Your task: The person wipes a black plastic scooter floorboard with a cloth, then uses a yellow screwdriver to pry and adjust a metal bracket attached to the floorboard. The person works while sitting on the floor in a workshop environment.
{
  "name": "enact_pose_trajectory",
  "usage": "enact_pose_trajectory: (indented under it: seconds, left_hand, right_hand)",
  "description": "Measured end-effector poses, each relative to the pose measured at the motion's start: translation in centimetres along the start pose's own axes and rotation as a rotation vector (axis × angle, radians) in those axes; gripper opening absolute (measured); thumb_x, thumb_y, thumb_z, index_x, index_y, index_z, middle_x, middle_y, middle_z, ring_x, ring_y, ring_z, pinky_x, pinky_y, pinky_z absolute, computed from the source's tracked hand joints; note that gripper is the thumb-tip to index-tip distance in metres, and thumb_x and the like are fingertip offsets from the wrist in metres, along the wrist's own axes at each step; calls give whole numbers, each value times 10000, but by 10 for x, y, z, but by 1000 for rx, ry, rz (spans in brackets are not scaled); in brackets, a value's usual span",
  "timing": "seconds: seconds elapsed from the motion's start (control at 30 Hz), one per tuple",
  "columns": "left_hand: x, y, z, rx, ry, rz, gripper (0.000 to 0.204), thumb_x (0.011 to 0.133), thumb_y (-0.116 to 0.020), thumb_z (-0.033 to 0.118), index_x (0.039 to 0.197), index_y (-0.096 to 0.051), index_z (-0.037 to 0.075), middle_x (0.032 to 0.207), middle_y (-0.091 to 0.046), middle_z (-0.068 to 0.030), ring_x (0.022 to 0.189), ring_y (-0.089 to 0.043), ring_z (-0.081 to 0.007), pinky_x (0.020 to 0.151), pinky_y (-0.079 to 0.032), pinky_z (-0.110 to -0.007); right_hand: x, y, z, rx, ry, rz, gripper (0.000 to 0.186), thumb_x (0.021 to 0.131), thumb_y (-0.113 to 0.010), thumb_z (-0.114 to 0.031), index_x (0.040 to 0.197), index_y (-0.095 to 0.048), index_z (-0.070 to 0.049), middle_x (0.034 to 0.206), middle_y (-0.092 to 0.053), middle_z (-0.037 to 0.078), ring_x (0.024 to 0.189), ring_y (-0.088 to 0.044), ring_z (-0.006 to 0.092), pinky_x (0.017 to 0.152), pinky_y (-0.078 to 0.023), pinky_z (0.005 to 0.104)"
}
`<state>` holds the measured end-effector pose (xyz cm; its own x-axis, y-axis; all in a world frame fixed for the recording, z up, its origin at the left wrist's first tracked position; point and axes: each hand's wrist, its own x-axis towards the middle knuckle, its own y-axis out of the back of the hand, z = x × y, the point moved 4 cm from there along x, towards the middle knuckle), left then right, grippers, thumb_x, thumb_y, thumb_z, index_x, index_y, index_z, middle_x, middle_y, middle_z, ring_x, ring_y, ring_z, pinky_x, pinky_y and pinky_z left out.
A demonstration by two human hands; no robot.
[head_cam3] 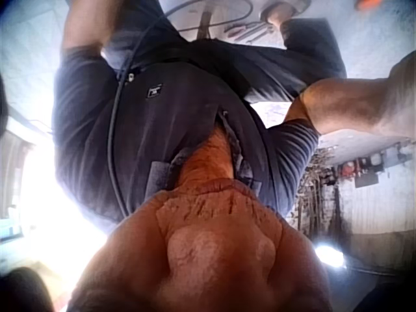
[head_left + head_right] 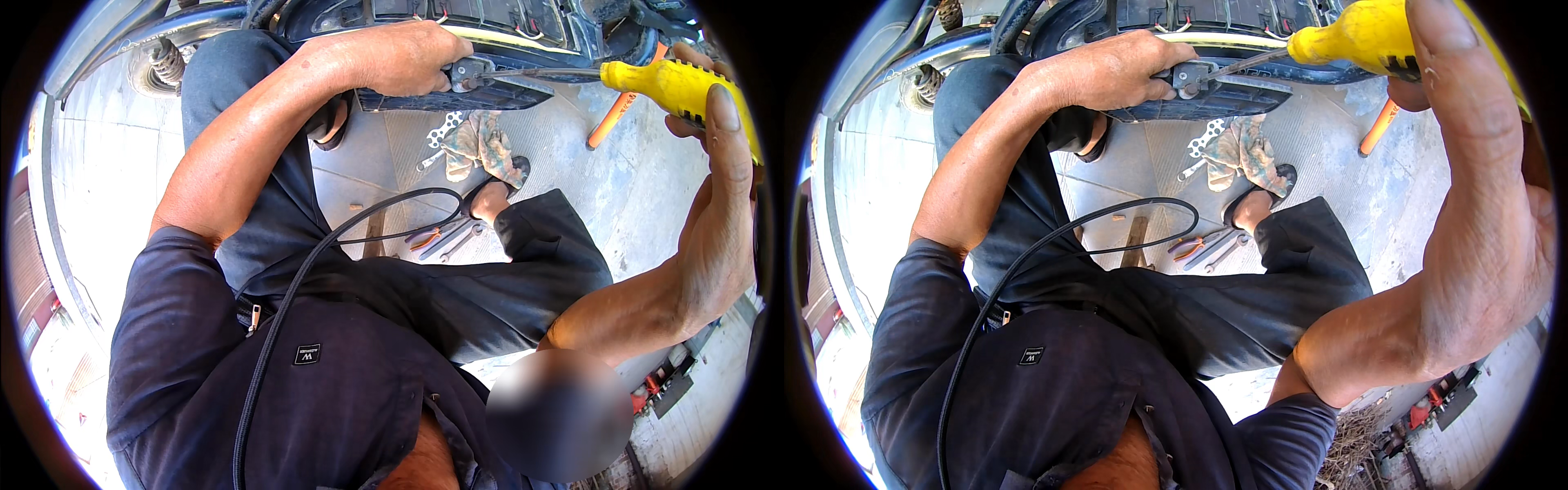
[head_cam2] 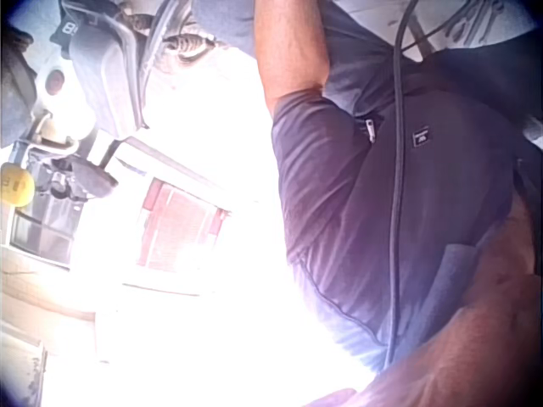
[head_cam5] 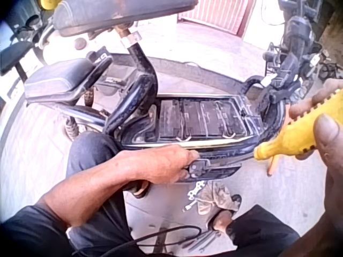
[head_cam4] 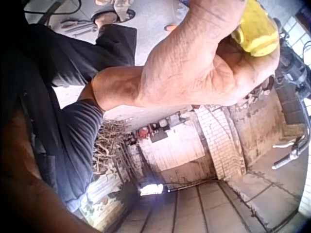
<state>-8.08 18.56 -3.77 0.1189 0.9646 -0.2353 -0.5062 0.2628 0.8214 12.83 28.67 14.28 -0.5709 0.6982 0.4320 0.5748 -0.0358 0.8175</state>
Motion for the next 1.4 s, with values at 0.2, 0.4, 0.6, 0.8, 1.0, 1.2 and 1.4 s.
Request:
enact_pose_trajectory:
  seconds: [0.2,0.4,0.6,0.8,1.0,1.2,1.4]
  left_hand:
    - [-1,-1,0,9,4,4,361,892,-641,79,1243,-599,5,946,-678,-216,863,-690,-309,871,-539,-395]
    - [1,0,0,17,-4,-3,347,890,-644,82,1224,-603,-2,936,-679,-214,869,-686,-316,869,-527,-411]
    - [1,3,2,8,-4,4,351,884,-649,78,1223,-601,-2,925,-677,-218,880,-680,-329,862,-518,-417]
    - [1,-2,-3,-11,23,8,358,878,-653,75,1224,-598,-1,931,-678,-219,887,-680,-330,864,-517,-421]
    - [1,-1,-2,-2,4,-9,362,874,-656,75,1223,-597,-1,945,-679,-214,902,-681,-330,876,-519,-420]
    - [0,1,1,5,14,-13,361,879,-652,82,1229,-600,9,960,-681,-207,909,-685,-320,882,-524,-414]
    - [1,0,0,12,14,-11,360,884,-649,89,1230,-599,2,967,-682,-210,901,-687,-316,881,-527,-413]
  right_hand:
    - [0,0,-2,28,23,39,377,850,-763,-358,1053,-740,-40,978,-718,159,896,-731,224,946,-528,387]
    - [2,-2,-16,-3,112,-29,364,851,-759,-367,1068,-744,-76,937,-722,144,872,-733,211,914,-547,376]
    - [5,2,-20,-116,149,-81,362,853,-755,-374,1074,-744,-88,926,-723,141,869,-734,207,909,-549,377]
    - [11,14,1,-223,189,-132,361,855,-750,-382,1080,-745,-100,916,-723,138,865,-734,203,904,-551,379]
    - [22,-11,-39,-335,214,-188,359,856,-746,-389,1086,-745,-113,905,-724,134,862,-734,199,900,-554,380]
    - [23,6,13,-293,254,-143,369,878,-705,-433,1104,-743,-143,885,-726,127,844,-734,186,875,-564,387]
    - [16,-3,-25,-159,156,-162,447,918,-611,-515,1110,-739,-132,882,-730,127,831,-733,184,870,-559,420]
